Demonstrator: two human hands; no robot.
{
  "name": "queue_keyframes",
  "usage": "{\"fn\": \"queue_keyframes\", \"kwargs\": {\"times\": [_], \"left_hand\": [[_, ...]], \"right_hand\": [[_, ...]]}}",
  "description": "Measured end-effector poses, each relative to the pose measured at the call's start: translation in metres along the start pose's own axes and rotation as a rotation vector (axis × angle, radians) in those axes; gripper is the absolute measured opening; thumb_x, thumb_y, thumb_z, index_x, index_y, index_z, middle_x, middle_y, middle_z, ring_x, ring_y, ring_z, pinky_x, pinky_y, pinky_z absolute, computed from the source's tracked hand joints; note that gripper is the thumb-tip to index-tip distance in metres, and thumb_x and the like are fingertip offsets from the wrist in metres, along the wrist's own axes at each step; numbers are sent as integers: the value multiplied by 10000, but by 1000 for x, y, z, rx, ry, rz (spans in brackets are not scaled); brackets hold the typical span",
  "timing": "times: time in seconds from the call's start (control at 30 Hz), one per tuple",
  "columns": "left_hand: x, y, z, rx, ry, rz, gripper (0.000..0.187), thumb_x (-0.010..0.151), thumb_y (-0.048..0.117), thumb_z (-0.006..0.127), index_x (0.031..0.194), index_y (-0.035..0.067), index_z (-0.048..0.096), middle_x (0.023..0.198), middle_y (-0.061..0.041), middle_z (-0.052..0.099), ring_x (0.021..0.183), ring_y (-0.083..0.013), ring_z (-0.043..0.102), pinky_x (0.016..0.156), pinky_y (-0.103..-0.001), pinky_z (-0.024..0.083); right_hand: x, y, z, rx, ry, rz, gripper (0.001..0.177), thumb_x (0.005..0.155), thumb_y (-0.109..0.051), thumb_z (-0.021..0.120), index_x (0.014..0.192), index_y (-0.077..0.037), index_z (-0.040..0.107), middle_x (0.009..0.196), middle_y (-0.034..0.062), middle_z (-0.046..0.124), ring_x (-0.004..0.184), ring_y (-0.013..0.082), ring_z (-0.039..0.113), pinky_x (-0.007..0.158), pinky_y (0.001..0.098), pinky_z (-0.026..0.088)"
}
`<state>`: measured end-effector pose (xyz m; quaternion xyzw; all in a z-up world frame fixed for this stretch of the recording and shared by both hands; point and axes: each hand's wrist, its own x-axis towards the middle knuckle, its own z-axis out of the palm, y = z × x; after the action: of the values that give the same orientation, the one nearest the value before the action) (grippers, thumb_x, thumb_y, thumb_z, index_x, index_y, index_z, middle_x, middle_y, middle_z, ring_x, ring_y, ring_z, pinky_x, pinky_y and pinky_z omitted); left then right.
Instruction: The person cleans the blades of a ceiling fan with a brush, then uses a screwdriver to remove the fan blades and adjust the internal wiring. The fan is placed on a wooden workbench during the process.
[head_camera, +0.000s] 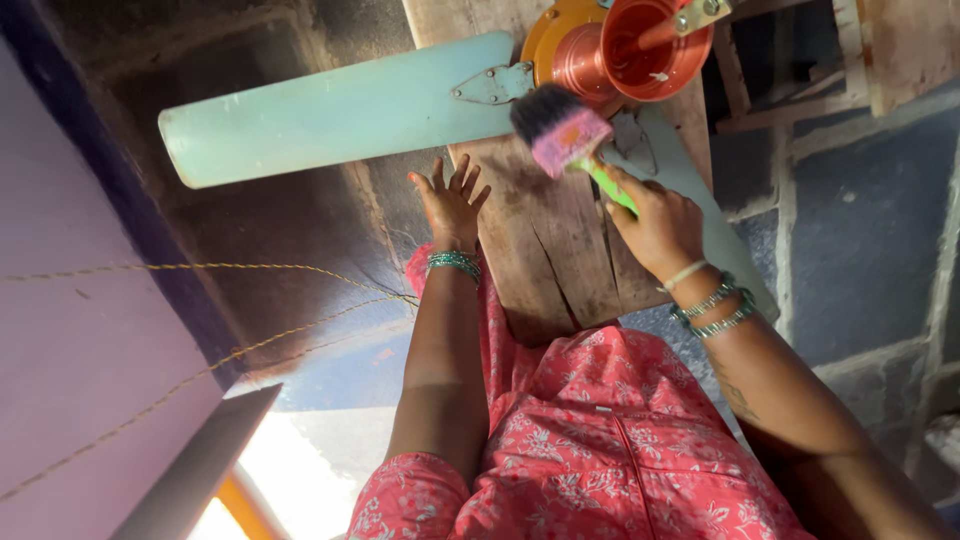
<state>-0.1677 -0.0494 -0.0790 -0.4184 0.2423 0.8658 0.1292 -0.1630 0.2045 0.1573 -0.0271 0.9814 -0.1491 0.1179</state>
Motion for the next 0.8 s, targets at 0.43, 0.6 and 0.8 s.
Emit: {"fn": "queue_keyframes", "kwargs": {"times": [0.43, 0.6, 0.8], "left_hand": [[8, 25, -11, 270, -114, -82, 880, 944, 727, 348, 1601, 149, 247, 1469, -192, 571, 1335, -387, 556, 1086, -559, 445], [-7, 19, -23, 464, -121, -12, 710, 998, 508, 555, 1554, 87, 423, 1428, -179, 654, 1323, -316, 609, 1013, -474, 516], [-38, -18, -15, 604, -107, -110, 643, 971, 485, 519, 1533, 193, 406, 1417, -76, 608, 1179, -263, 641, 935, -471, 529]], "right_hand": [[-45, 5, 51, 260, -232, 375, 393, 872, -302, 788, 1250, -200, 762, 838, 115, 729, 684, 294, 654, 605, 411, 504], [-82, 14, 58, 1158, -454, 674, 492, 880, -175, 677, 1370, -141, 659, 698, -21, 616, 505, 44, 463, 408, 213, 294], [-116, 38, 51, 1322, -395, 725, 352, 967, -292, 651, 1219, -48, 677, 679, 37, 601, 485, 68, 504, 379, 231, 317]]}}
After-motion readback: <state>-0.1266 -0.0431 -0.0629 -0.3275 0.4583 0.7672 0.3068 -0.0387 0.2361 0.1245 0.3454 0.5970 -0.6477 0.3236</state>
